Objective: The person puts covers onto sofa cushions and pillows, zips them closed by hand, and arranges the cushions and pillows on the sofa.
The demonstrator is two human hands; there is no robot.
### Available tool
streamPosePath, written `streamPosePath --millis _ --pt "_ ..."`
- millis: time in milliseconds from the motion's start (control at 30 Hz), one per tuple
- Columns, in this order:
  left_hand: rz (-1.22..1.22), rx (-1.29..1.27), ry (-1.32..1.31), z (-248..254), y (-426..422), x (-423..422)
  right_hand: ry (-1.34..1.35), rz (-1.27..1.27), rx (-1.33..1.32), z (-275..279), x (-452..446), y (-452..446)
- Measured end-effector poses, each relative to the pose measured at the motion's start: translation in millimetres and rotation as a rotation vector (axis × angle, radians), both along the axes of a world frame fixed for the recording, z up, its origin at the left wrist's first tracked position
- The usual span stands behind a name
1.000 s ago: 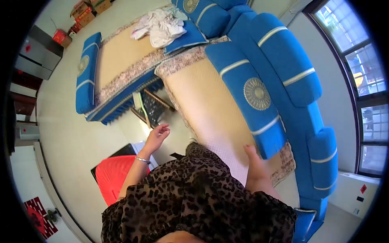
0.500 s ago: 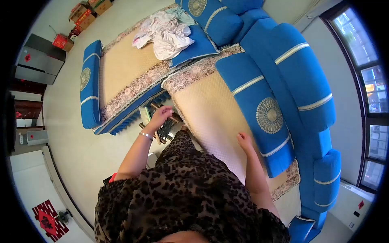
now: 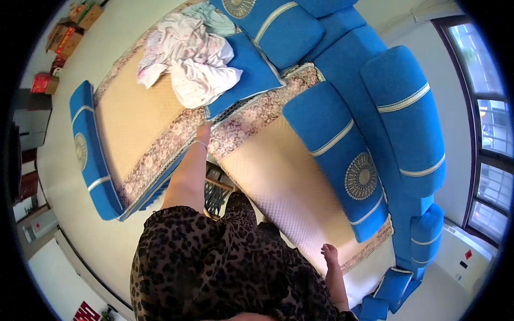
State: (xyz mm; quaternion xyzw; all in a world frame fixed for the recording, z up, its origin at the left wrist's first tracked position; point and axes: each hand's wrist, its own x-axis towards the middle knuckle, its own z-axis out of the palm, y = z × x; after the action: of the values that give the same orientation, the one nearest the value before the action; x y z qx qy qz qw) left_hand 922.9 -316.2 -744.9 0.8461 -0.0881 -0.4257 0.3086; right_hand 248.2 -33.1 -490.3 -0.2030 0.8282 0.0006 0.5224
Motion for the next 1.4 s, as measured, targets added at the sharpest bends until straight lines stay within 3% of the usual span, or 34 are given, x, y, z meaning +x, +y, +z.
streamPosePath --millis 33,133,200,267,333,467,567,833,967,1167,1200,1267,1400 --pt "0.078 0.019 0.045 5 -11 -2 -0.044 0.086 -0.041 -9 13 -6" --pt "-0.02 0.248 -0.089 1 -43 11 -0.117 0.263 -0.137 -11 77 -42" --pt "-0.308 0.237 -0.147 -38 -49 37 -0.161 0.365 -0.205 -4 119 -66" --pt "0.338 -0.096 0.048 -57 -54 27 -0.265 0.312 -0.272 11 157 -86" --pt "0.416 -0.046 0.278 -4 -64 20 -0.271 0.332 -0.224 20 175 -92" --pt "0.366 -0.168 0.429 -1 -64 24 -0.167 0.43 -0.224 16 165 -66" --pt "0.318 -0.294 0.446 55 -67 15 -0.033 0.543 -0.174 13 142 -44" --pt "0.343 -0.947 0.642 255 -87 -6 -0.015 0.451 -0.341 28 139 -31" --pt "0.019 -1.063 0.692 384 -31 -81 0.068 0.545 -0.428 51 149 -36" --pt "-0.31 -0.81 0.77 417 88 -227 0.2 0.695 -0.837 111 158 -63" --pt "-0.364 -0.783 0.787 432 106 -252 0.134 0.692 -0.919 134 161 -68" --pt "-0.478 -0.778 0.906 414 142 -290 0.062 0.678 -1.061 171 160 -60" --pt "-0.645 -0.526 1.13 453 205 -378 0.175 0.534 -1.229 181 129 -5"
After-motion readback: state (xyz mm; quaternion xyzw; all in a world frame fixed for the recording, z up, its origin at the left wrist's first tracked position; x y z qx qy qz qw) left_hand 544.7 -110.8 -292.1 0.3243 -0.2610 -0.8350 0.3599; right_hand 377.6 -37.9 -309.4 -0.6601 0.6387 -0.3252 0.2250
